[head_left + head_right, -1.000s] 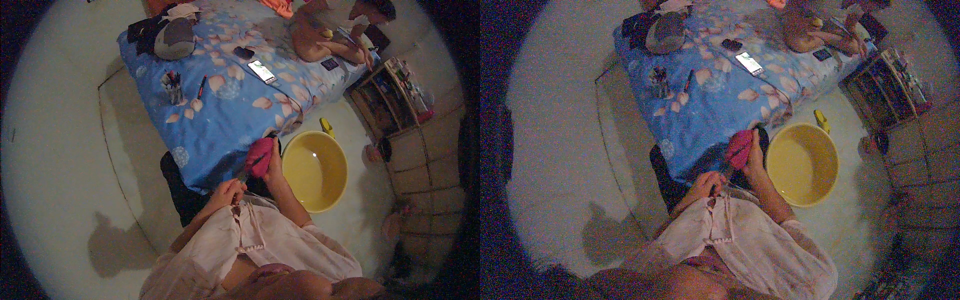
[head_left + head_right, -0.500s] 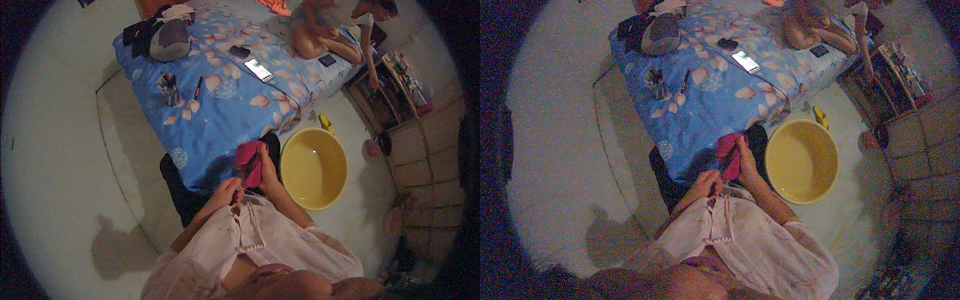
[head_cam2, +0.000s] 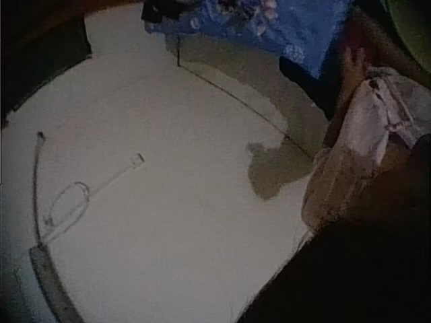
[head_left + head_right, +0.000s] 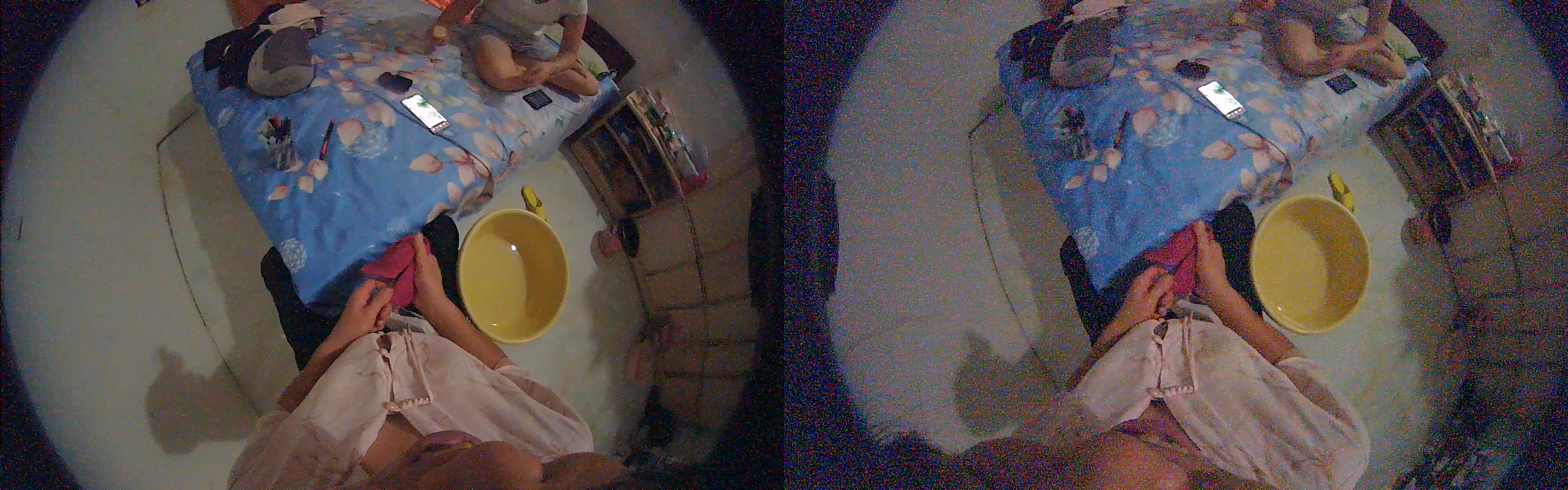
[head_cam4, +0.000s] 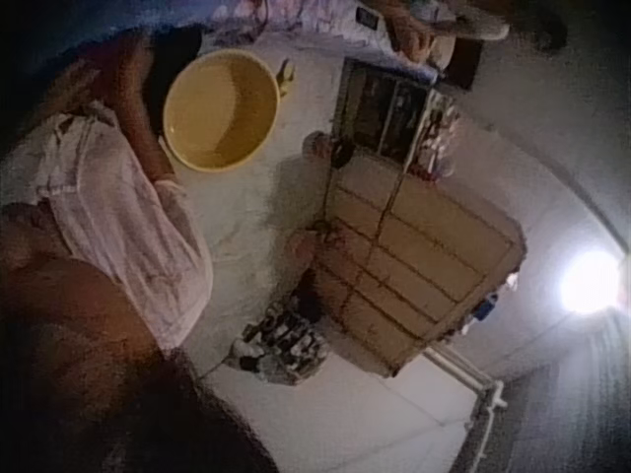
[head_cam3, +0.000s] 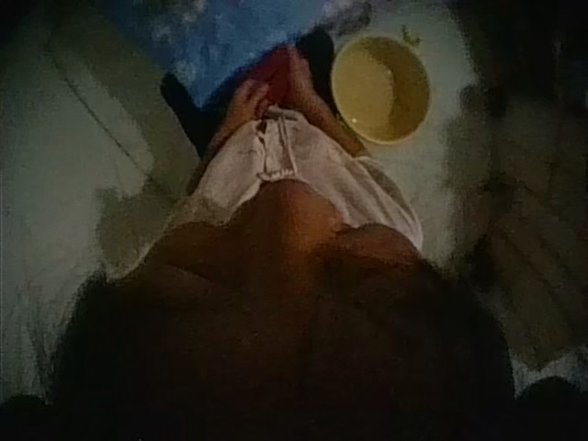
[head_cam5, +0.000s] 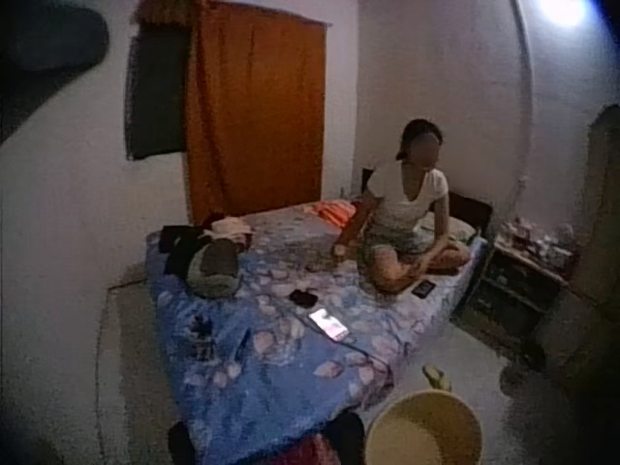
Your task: The person sits on the floor and wipes a pen with a pink cloth. They repeatedly rub the pen's body and cap, occasionally placing it on the bed and picking it up again. A child sits on the bed nearby, eating fruit.
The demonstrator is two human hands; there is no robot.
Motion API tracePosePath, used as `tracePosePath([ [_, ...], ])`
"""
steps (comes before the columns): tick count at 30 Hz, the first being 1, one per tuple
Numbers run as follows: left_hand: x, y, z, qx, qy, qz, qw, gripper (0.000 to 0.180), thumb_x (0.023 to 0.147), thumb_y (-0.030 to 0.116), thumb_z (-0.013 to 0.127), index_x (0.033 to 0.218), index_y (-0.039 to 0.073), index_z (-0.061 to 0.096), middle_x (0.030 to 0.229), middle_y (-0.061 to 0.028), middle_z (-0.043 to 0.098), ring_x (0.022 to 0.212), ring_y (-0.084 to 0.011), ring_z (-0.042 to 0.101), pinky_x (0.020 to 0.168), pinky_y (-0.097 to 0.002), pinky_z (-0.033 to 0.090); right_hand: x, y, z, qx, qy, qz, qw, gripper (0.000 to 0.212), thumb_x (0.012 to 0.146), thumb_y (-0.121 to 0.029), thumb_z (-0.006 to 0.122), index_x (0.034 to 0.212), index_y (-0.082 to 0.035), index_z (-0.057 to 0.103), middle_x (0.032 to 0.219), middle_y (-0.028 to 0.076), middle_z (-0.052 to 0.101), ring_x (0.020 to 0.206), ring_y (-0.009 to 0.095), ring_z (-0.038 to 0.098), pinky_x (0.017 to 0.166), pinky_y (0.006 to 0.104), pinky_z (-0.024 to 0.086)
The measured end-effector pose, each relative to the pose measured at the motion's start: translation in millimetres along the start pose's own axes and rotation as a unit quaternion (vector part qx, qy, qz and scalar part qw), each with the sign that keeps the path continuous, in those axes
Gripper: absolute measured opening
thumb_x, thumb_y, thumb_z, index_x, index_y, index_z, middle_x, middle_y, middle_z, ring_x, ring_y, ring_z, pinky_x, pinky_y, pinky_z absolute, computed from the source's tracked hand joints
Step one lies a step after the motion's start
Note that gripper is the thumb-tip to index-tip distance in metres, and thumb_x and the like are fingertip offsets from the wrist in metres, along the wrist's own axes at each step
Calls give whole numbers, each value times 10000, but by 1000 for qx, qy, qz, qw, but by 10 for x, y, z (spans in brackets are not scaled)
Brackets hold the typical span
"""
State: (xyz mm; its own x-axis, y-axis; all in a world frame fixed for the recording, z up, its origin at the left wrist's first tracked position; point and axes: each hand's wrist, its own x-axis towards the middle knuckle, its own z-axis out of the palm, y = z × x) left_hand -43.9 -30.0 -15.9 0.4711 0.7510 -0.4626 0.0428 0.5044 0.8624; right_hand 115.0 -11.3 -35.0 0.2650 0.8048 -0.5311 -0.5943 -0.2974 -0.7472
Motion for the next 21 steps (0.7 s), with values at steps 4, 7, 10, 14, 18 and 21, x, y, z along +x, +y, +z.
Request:
tracePosePath([
  [4,1,-153,-180,-204,-141,-48,968,155,963,230,469,911,84,472,634,-21,482,479,-87,405,412,-215,293,29,-205,-19,190,-65,2,980,399,943,-468,431,1012,-98,564,893,46,608,812,200,589,758,351,483],
  [7,53,-92,-161,-171,-112,-35,978,184,966,250,459,911,75,476,667,-51,512,492,-116,433,432,-244,329,-188,-313,106,179,-98,42,978,400,946,-454,433,1092,-100,548,936,51,609,869,209,584,812,353,474],
  [10,176,-314,-91,121,43,86,988,234,957,276,465,937,47,509,712,-109,556,547,-197,504,510,-329,408,-262,134,84,-2,-111,-32,993,414,942,-440,458,1130,-80,538,926,39,598,863,156,550,788,320,457],
  [14,143,-446,7,347,159,221,898,297,943,305,476,976,18,545,757,-169,584,656,-288,566,644,-412,447,23,176,-35,-29,-42,-40,998,413,918,-473,489,1033,-82,555,839,13,583,746,134,538,696,303,458],
  [18,154,-537,-106,113,82,70,988,296,954,303,452,982,29,559,701,-134,572,602,-252,554,590,-383,446,251,-26,-85,125,-15,-17,992,451,895,-520,499,1018,-89,555,800,22,578,697,171,553,675,343,478],
  [21,-32,-225,-205,0,-1,-23,1000,304,965,297,428,958,27,566,635,-73,538,531,-174,518,506,-326,418,218,-155,-85,170,-82,1,982,473,897,-529,486,1052,-87,555,836,39,588,736,197,573,697,360,483],
])
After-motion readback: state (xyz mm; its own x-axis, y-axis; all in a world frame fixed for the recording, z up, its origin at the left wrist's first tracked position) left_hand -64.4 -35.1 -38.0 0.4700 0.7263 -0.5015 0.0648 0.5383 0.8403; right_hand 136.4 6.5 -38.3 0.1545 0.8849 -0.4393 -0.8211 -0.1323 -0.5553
